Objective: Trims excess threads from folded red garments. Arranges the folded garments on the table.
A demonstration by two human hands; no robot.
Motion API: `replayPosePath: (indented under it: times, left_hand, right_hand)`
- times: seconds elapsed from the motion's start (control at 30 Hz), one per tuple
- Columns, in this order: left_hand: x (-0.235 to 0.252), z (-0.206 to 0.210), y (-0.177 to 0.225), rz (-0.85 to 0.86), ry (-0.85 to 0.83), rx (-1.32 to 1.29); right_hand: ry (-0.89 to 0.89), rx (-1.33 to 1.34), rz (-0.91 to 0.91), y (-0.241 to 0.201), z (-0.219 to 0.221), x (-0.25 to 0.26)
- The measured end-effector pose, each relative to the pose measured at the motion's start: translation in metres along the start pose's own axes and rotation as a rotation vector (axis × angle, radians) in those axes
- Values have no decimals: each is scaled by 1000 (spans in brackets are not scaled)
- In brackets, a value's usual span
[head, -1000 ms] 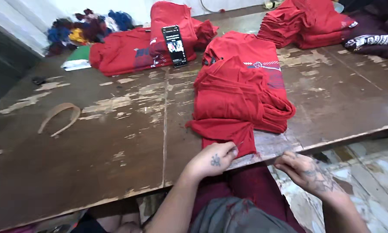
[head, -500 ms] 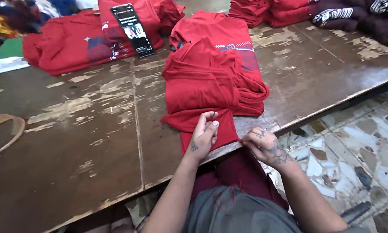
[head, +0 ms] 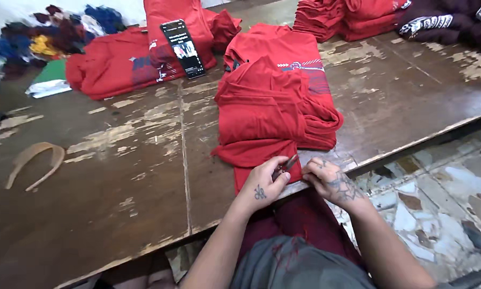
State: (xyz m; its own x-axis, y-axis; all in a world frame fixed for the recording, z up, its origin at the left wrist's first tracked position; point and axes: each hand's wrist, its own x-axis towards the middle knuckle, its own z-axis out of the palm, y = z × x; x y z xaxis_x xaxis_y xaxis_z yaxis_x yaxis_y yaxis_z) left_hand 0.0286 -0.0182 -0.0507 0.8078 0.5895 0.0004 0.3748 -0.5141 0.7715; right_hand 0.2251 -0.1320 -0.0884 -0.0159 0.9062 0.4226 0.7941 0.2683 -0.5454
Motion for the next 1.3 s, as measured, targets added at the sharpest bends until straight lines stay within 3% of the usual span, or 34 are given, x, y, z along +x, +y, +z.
replayPosePath:
  times: [0.3,0.47,0.6,0.73,0.9,1.0,1.07,1.13,1.23,1.3]
  left_hand:
    - [-7,-10,1,109,-126,152]
    - [-9,-4,-1,213,-22,250]
    - [-8,-9,3,200,-99,230]
    - [-7,-1,2,242,-17,296]
    - [-17,-16,7,15,-77,321]
    - [-17,-26,13,-10,-181,390]
    - [-6,-26,12,77,-114,317]
    - [10,-21,14,28,-43,84]
    - [26,-3,8,-246,140,-535]
    - [29,-2,8,-357,220,-734]
  right_hand:
    - [-14,127,-15,11,-7,-3]
    - [53,213,-38,17,-5,-12]
    - [91,331,-16,16,-7,-17]
    - [177,412,28,12,-3,-22]
    - [122,472,-24,17,-7,-27]
    - [37,245,10,2,-14,-14]
    - [-49,87,20,-11,-9,7]
    - [-42,115,-42,-8,6,23]
    - [25,533,2,11,13,30]
    - [-51,726,76,17,6,31]
